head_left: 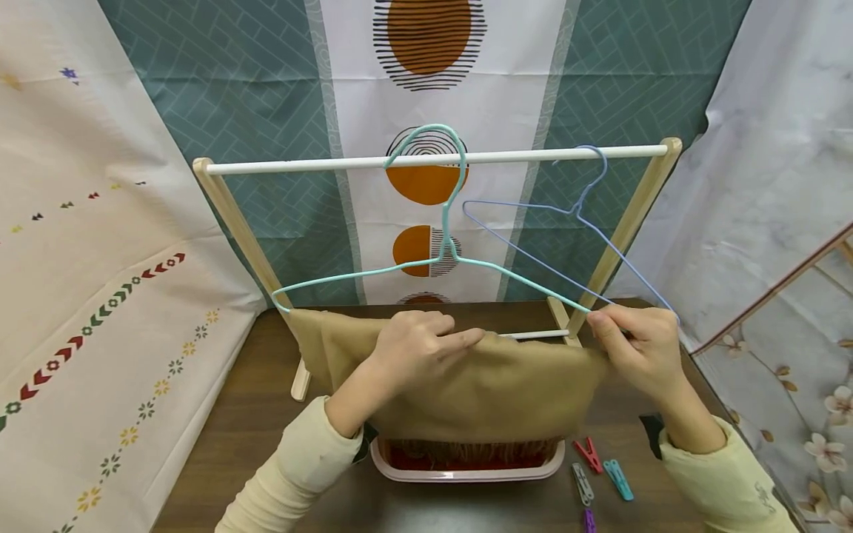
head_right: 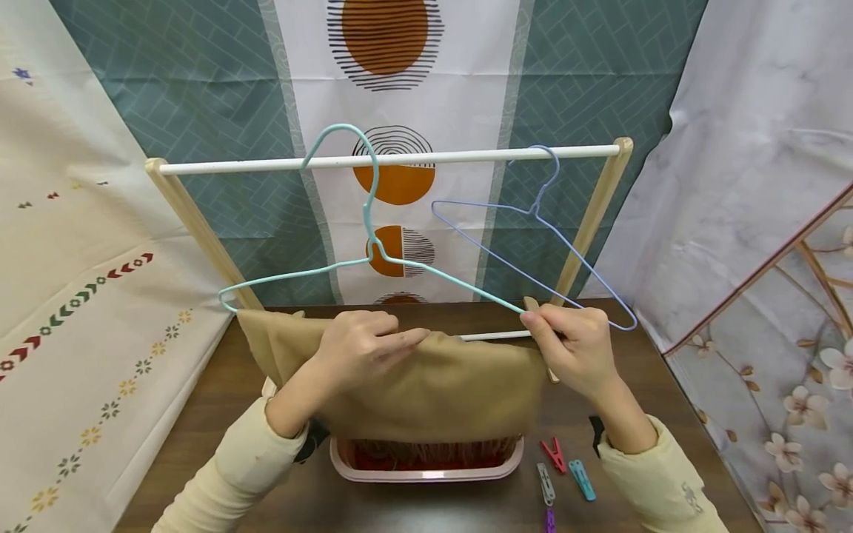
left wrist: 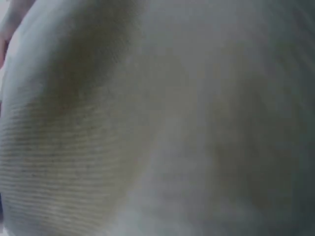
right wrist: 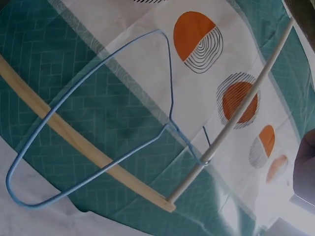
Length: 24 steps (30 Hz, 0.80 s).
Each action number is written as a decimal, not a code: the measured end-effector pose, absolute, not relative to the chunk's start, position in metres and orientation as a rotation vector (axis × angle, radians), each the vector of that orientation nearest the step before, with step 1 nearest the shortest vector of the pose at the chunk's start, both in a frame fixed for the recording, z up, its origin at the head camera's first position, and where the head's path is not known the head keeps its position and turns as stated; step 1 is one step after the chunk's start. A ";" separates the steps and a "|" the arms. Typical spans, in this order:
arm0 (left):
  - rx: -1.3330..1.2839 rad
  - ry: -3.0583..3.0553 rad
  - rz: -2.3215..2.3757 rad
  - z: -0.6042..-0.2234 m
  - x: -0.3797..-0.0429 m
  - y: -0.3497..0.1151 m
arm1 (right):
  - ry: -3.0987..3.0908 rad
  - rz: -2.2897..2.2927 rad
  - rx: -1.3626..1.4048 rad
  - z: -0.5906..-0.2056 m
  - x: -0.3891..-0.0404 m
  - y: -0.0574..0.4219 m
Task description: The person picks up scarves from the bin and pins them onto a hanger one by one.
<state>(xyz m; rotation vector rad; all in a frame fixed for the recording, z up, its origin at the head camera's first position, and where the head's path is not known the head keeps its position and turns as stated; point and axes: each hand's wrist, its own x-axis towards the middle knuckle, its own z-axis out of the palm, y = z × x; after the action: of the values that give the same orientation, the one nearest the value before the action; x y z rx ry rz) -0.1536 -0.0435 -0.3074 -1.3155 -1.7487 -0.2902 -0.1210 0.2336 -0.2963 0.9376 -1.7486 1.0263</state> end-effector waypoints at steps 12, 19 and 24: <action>-1.328 -1.689 -0.210 -0.306 -0.162 -0.048 | -2.156 1.147 0.908 -0.278 -0.121 0.233; -1.312 -1.859 -0.249 -0.311 -0.162 -0.054 | -1.959 1.298 0.900 -0.280 -0.122 0.228; -1.215 -1.895 -0.268 -0.323 -0.153 -0.052 | -1.880 1.315 0.871 -0.282 -0.121 0.228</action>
<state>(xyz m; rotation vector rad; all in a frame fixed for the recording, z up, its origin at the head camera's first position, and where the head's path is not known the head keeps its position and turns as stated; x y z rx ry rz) -0.1533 -0.0521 -0.3232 -1.2145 -1.8950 -0.2682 -0.1210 0.2279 -0.2817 0.8710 -1.8798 1.3149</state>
